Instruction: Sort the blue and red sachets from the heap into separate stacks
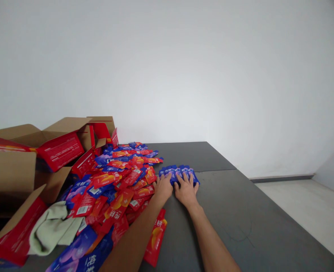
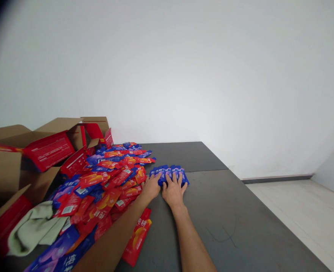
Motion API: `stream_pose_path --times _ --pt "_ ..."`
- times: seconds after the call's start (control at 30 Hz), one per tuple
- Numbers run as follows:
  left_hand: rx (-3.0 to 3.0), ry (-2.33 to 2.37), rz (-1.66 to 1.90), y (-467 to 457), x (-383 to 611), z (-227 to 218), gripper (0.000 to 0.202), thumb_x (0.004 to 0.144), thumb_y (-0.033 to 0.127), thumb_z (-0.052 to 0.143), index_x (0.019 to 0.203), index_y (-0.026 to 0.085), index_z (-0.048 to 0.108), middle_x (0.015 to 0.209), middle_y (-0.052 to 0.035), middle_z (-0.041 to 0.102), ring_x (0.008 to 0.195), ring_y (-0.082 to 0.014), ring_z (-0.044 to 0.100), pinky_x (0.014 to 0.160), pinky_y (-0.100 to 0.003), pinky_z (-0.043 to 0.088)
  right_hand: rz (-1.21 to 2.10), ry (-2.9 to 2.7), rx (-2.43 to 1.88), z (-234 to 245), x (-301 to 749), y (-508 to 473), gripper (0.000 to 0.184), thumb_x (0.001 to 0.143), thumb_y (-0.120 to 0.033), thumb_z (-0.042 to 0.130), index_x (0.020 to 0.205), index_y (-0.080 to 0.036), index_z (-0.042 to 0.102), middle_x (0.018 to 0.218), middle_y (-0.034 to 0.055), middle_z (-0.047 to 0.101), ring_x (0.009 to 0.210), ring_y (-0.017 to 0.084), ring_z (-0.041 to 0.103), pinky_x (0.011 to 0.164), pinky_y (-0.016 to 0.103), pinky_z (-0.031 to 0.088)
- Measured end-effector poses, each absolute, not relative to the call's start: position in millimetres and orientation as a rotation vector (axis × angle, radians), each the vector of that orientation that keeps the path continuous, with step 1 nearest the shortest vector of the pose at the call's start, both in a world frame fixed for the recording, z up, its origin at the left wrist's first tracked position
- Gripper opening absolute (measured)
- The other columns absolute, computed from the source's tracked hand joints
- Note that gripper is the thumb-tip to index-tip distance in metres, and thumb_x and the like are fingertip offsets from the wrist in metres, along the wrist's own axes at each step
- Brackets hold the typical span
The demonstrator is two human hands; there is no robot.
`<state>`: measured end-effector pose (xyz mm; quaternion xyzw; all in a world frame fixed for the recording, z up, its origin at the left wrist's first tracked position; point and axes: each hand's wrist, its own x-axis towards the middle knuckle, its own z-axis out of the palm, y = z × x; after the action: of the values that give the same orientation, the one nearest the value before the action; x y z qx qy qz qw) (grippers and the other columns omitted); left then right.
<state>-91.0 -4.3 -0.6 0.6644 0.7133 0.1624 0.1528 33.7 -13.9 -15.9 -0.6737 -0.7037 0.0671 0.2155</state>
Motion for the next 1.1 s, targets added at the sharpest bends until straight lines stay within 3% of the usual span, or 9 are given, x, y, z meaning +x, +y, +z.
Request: stream_pose_path --times 0.27,0.43,0.63,0.83,1.1 --pt "1.906 2.073 0.579 -21.9 -101.5 11.4 0.064 0.086 0.024 0.049 0.149 0.034 0.039 0.152 -0.0149 0.040 0.139 -0.0411 0.033 0.108 -0.060 0.028 0.096 -1.962 -1.799 -7.7 20.5 -24.0 0.048 0.093 -0.037 0.047 0.141 -0.035 0.050 0.156 0.0024 0.035 0.147 0.035 0.010 0.112 0.061 0.012" --pt "1.865 2.159 0.587 -52.8 -122.6 27.7 0.062 0.087 0.027 0.050 0.149 0.030 0.039 0.153 -0.0151 0.040 0.141 -0.0394 0.031 0.111 -0.058 0.025 0.037 -2.027 -1.653 -1.3 -3.7 -39.3 0.042 0.093 -0.032 0.048 0.134 -0.032 0.058 0.150 0.0037 0.044 0.141 0.034 0.022 0.108 0.052 0.023" --pt "1.870 2.286 0.655 -92.5 -162.6 37.6 0.056 0.087 0.025 0.051 0.143 0.026 0.048 0.146 -0.0143 0.048 0.135 -0.0350 0.040 0.108 -0.050 0.034 0.103 -2.131 -1.458 14.4 -39.1 -62.4 0.034 0.092 -0.027 0.051 0.123 -0.029 0.066 0.136 0.0063 0.057 0.127 0.031 0.035 0.097 0.043 0.031" --pt "1.909 2.327 0.748 -125.3 -209.9 50.3 0.049 0.085 0.017 0.050 0.134 0.019 0.056 0.138 -0.0131 0.056 0.128 -0.0271 0.048 0.105 -0.038 0.038 0.225 -2.268 -1.302 35.4 -77.4 -90.7 0.026 0.091 -0.026 0.053 0.109 -0.026 0.072 0.121 0.0086 0.064 0.114 0.028 0.043 0.087 0.035 0.033" --pt "1.717 2.456 0.604 -178.1 -286.6 54.0 0.032 0.080 0.025 0.060 0.109 0.014 0.067 0.113 -0.0203 0.066 0.112 -0.0348 0.058 0.095 -0.045 0.041 0.354 -2.466 -1.080 44.5 -141.1 -134.9 0.018 0.088 -0.032 0.060 0.094 -0.025 0.075 0.100 0.0072 0.068 0.107 0.026 0.047 0.086 0.034 0.032"
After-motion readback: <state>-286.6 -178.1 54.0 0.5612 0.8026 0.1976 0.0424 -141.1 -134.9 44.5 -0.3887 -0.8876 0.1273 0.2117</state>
